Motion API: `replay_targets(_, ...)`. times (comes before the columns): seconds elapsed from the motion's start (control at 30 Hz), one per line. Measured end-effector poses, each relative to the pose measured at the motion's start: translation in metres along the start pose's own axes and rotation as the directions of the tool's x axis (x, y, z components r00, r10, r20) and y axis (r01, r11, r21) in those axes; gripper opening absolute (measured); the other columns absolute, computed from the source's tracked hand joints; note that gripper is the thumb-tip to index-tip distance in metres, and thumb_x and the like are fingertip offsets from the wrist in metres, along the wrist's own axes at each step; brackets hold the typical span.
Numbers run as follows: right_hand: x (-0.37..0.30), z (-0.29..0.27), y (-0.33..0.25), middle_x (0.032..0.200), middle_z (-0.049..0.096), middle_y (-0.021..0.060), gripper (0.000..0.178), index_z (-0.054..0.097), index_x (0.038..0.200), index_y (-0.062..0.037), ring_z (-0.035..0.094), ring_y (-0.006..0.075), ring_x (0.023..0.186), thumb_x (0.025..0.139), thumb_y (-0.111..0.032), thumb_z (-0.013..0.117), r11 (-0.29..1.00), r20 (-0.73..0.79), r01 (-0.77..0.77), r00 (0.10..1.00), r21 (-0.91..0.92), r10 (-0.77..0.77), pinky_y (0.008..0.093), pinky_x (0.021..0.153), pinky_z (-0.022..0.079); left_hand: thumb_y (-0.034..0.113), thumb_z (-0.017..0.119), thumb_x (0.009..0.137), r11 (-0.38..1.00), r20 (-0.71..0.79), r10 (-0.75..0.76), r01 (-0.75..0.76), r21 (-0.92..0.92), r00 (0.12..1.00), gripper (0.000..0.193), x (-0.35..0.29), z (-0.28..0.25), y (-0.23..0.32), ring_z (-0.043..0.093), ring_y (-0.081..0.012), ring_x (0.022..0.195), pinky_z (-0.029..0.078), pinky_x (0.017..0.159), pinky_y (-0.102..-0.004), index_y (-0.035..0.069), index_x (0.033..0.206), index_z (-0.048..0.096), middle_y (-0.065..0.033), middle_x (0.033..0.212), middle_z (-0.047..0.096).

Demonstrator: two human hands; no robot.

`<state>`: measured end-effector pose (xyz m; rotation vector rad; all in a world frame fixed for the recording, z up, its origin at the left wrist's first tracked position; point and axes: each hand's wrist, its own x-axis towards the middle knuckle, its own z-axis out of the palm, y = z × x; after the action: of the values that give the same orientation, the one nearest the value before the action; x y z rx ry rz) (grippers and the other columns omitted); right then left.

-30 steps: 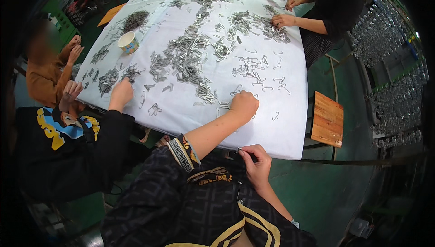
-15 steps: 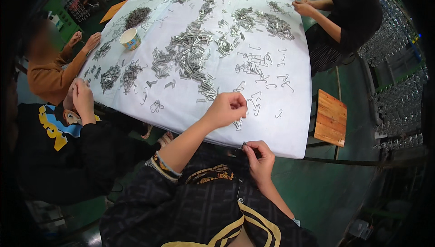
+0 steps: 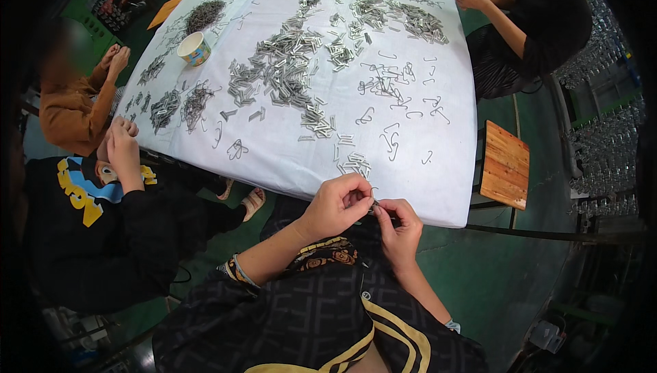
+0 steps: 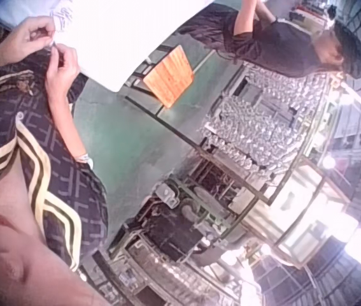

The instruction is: The person picks through metal hooks and brackets on a large white surface, sorting individual pieces and hanging some on a metal rack.

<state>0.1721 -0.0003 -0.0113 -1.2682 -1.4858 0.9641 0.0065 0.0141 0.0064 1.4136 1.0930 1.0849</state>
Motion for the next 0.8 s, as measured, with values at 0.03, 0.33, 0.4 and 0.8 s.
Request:
replay_targets(0.03, 0.000, 0.000, -0.001, 0.077, 0.064, 0.0108, 0.007, 0.065, 0.085, 0.0024, 0.061, 0.0186, 0.068, 0.079, 0.000, 0.068, 1.000, 0.003, 0.010, 1.000, -0.008, -0.010, 0.0278, 0.065, 0.048, 0.002, 0.061, 0.082, 1.000, -0.018, 0.024, -0.024, -0.002, 1.000, 0.006, -0.001, 0.002, -0.001, 0.047, -0.0053, 0.066, 0.038, 0.059, -0.0212, 0.001, 0.087, 0.060, 0.0006, 0.077, 0.057)
replay_targets(0.33, 0.005, -0.004, -0.001, 0.076, 0.064, 0.0112, 0.007, 0.066, 0.085, 0.0005, 0.062, 0.0213, 0.069, 0.078, 0.000, 0.069, 0.981, 0.064, 0.186, 0.981, -0.054, -0.183, 0.0296, 0.065, 0.048, -0.003, 0.056, 0.082, 0.974, -0.070, 0.222, -0.218, 0.062, 0.973, 0.012, -0.014, 0.002, -0.007, 0.057, -0.0118, 0.075, 0.045, 0.067, -0.0247, 0.001, 0.092, 0.062, -0.0066, 0.087, 0.063)
replay_targets(0.4, 0.010, -0.006, 0.013, 0.076, 0.063, 0.0113, 0.009, 0.067, 0.087, -0.0006, 0.062, 0.0232, 0.069, 0.078, -0.002, 0.068, 0.981, 0.016, 0.176, 0.984, -0.077, -0.176, 0.0308, 0.065, 0.048, -0.003, 0.056, 0.081, 0.968, -0.041, 0.235, -0.231, 0.098, 0.971, 0.013, -0.016, -0.001, -0.007, 0.059, -0.0129, 0.076, 0.047, 0.069, -0.0252, 0.001, 0.092, 0.061, -0.0074, 0.087, 0.064)
replay_targets(0.8, 0.083, 0.045, 0.058, 0.079, 0.054, 0.0077, 0.011, 0.068, 0.088, -0.0079, 0.052, 0.0252, 0.083, 0.078, -0.012, 0.064, 0.746, 0.256, 0.392, 0.920, -0.539, -0.298, 0.0376, 0.078, 0.038, -0.006, 0.057, 0.079, 0.955, 0.020, 0.265, -0.266, 0.135, 0.964, 0.011, -0.017, -0.003, -0.009, 0.062, -0.0169, 0.078, 0.050, 0.073, -0.0274, -0.002, 0.089, 0.059, -0.0113, 0.089, 0.064)
